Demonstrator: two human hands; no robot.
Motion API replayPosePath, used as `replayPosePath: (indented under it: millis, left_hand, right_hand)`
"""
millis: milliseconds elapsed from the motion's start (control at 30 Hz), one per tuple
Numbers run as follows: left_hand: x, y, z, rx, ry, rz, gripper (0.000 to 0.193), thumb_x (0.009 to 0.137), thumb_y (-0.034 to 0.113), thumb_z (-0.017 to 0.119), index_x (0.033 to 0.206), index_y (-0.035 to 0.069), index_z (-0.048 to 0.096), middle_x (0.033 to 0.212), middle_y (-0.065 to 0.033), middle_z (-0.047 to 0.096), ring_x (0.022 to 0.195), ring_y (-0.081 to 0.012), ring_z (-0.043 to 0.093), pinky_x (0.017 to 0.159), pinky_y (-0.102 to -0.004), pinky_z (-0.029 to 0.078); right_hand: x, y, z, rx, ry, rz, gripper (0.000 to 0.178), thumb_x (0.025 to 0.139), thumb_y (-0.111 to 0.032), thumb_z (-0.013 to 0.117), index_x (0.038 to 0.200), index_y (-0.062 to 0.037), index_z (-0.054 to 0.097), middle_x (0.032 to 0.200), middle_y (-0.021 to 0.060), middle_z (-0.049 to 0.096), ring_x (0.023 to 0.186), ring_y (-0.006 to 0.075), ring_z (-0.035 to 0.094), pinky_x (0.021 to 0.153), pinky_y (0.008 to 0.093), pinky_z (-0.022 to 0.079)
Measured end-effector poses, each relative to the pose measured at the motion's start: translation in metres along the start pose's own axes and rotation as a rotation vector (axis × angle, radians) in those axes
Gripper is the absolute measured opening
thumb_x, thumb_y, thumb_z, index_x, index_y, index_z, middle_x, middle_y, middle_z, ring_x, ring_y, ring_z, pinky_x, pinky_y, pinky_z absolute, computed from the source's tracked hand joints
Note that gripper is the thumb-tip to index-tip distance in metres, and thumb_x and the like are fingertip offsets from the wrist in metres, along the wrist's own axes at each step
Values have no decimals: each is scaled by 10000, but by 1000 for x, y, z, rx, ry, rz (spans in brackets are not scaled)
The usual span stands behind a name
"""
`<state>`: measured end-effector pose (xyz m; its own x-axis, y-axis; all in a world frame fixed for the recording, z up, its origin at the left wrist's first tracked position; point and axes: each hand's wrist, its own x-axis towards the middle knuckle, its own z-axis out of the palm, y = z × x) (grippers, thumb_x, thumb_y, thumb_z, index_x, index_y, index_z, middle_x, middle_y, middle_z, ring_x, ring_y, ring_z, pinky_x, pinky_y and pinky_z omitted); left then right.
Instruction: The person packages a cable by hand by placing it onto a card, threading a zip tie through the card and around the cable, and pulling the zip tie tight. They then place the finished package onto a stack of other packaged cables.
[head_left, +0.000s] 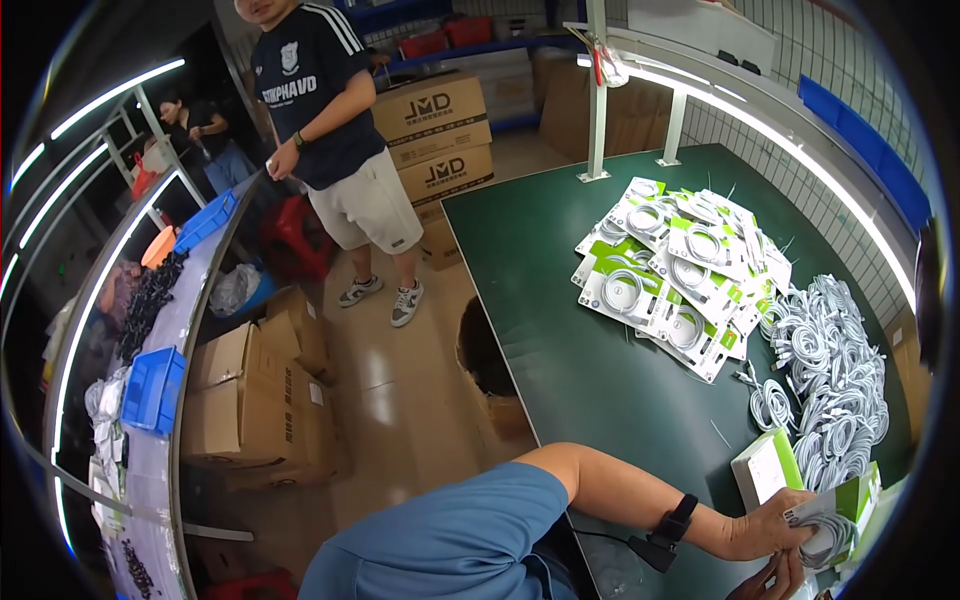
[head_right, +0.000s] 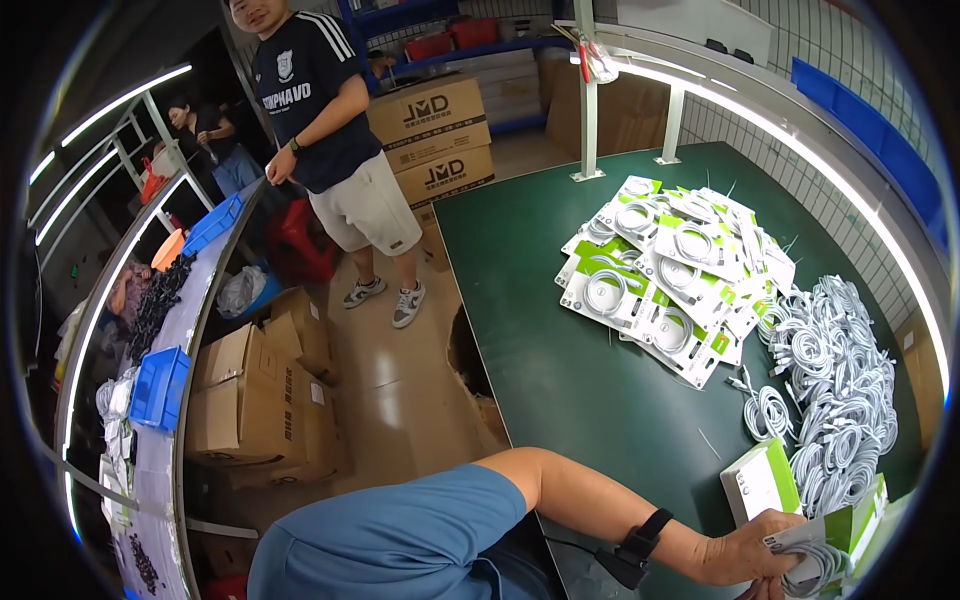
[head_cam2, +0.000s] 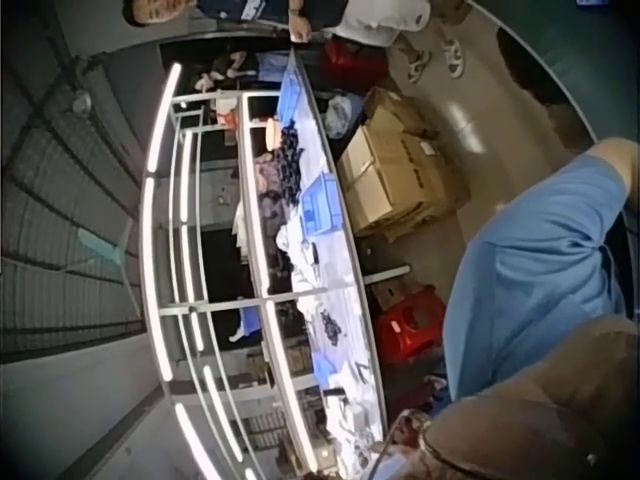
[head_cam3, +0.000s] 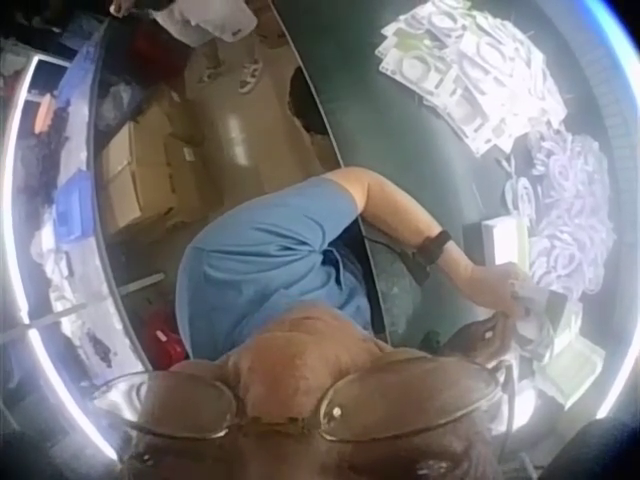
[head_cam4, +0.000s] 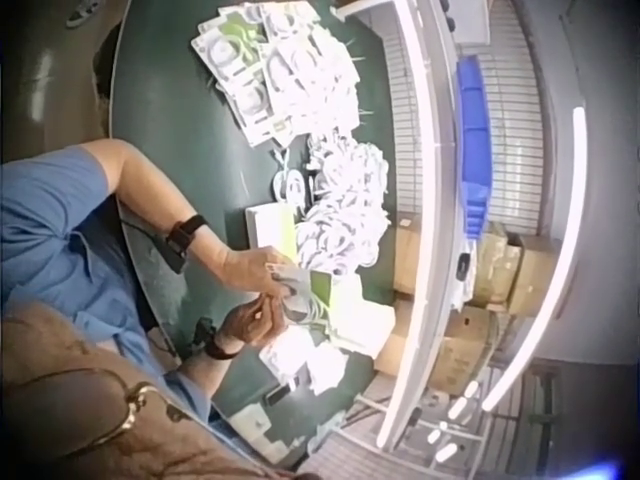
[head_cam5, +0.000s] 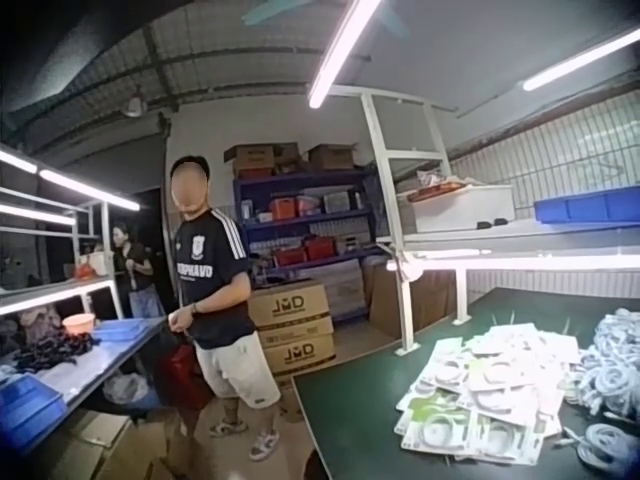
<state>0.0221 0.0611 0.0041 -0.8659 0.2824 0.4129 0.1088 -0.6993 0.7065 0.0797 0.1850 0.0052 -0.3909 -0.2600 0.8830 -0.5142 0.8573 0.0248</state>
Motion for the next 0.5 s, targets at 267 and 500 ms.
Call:
replayPosePath:
  millis: [267, 500]
  left_hand:
    - [6, -22, -7, 215, 79, 160, 206, 848, 111, 574, 955, -64, 572, 793, -119, 551, 789, -168, 563, 749, -315, 473]
    - [-2, -46, 12, 267, 17, 96, 226, 897, 178, 631, 1023, -8, 648, 920, -131, 670, 842, -159, 614, 771, -331, 508]
  right_hand:
    - [-8, 15, 11, 178, 44, -85, 49, 918, -11, 698, 943, 26, 676, 909, 176, 718, 826, 344, 715, 747, 433, 600]
    - [-72, 64, -15, 180, -16, -22, 161, 909, 109, 605, 1045, 24, 624, 1062, 194, 666, 970, 339, 663, 910, 421, 541]
